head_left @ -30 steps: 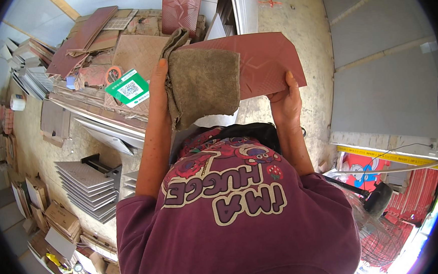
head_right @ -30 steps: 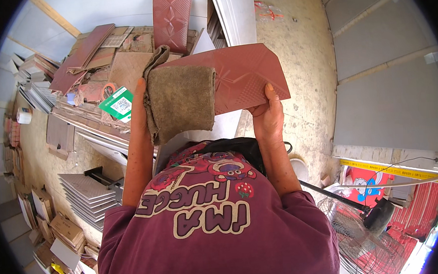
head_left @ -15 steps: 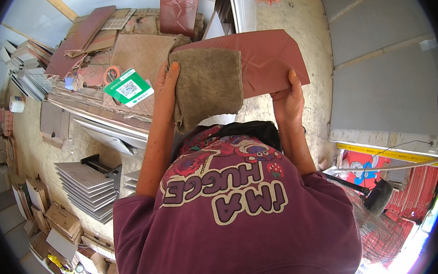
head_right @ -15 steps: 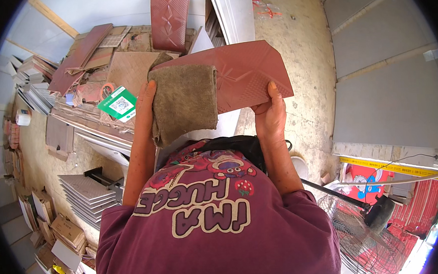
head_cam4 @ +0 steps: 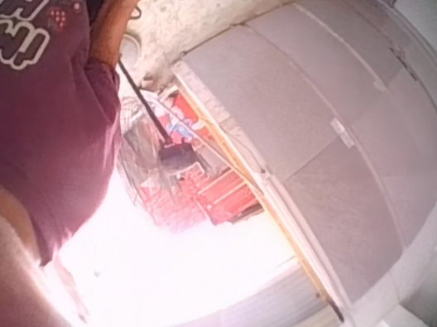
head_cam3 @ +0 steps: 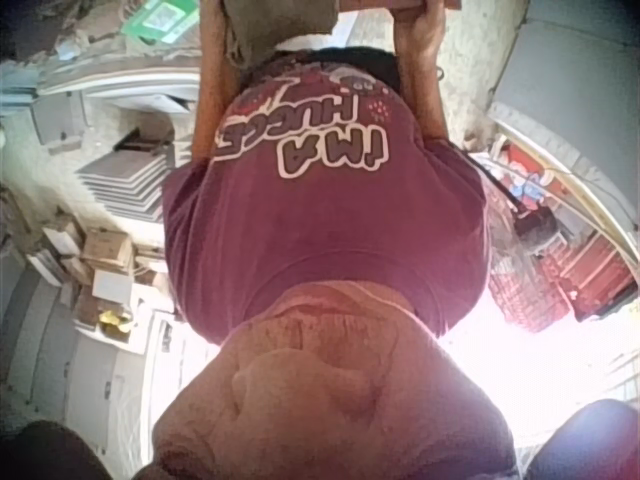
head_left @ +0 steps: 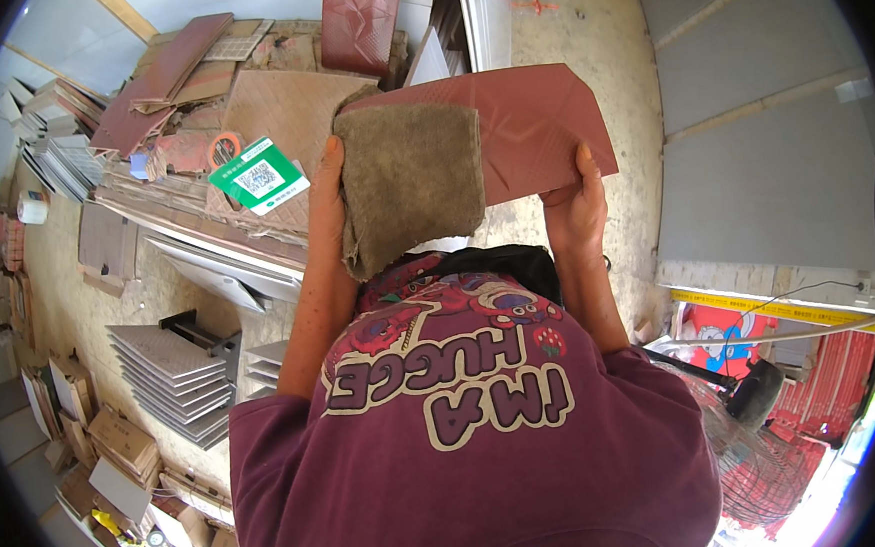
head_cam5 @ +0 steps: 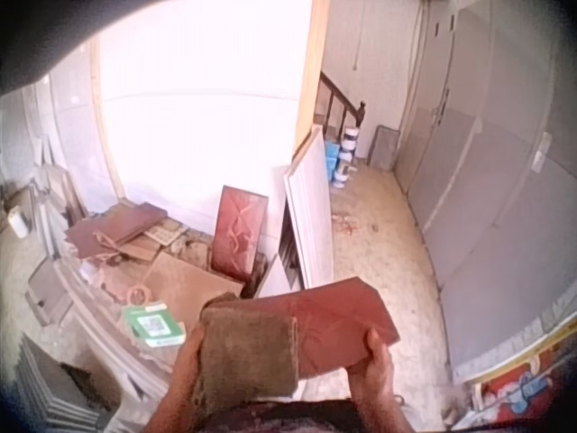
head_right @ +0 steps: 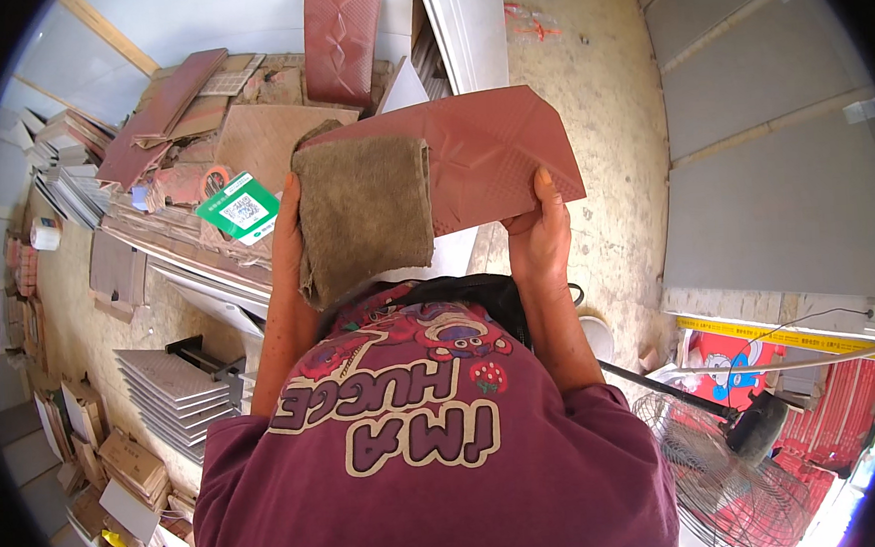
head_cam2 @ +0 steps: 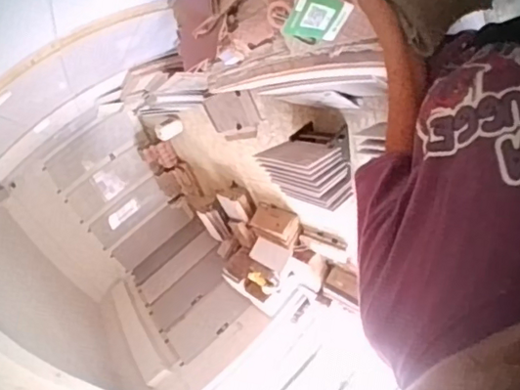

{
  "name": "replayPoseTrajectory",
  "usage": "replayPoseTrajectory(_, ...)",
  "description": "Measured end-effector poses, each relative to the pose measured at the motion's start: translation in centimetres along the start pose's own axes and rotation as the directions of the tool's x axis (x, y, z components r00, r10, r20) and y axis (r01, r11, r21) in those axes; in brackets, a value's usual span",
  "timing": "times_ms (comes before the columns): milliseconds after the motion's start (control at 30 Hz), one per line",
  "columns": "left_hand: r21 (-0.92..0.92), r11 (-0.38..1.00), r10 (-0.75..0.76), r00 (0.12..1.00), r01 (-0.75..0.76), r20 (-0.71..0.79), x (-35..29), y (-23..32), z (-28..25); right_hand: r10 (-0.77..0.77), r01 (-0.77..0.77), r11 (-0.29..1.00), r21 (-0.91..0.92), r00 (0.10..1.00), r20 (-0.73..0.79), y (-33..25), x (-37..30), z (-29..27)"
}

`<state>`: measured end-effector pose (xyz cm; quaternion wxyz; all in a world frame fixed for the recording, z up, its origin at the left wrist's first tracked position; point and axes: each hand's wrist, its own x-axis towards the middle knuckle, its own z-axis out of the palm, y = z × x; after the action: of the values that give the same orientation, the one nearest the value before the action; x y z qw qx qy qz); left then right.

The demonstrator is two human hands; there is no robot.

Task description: The person wipes dust and debris off several ceramic tiles using a dry cloth and stacks them on a workbench.

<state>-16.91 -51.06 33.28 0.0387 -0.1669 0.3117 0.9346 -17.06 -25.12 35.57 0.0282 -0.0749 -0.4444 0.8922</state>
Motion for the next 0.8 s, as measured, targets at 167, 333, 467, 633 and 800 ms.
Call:
replayPoseTrajectory(167, -0.127, 0.99, -0.061, 0.998, 0.059, -0.011, -0.5, 0.0, 0.9, -0.013, 0.012, 1.0, 0.025, 1.0, 0.023, 0.1, -0.3, 0.0)
replayPoseTrajectory(333, 0.007, 1.0, -0.018, 0.999, 0.019, -0.042, -1.3, 0.2, 1.3, -0.016, 0.015, 1.0, 0.027, 0.999, 0.051, 0.1, -0.5, -0.3)
replayPoseTrajectory(467, 0.221, 0.972, 0.083, 0.997, -0.081, 0.0, -1.7, -0.2, 0.9, -0.014, 0.012, 0.999, 0.047, 0.999, 0.033, 0.1, -0.8, 0.1)
replayPoseTrajectory(633, 0.03, 0.999, -0.042, 0.997, 0.044, -0.062, -1.4, 0.2, 1.5, -0.011, 0.009, 0.999, 0.053, 1.0, 0.025, 0.4, -0.8, -0.1)
replayPoseTrajectory(800, -0.069, 0.981, -0.18, 0.984, 0.181, 0.012, -1.5, 0.6, 2.0, -0.001, 0.001, 1.0, 0.021, 1.0, -0.014, 0.5, -0.8, -0.2)
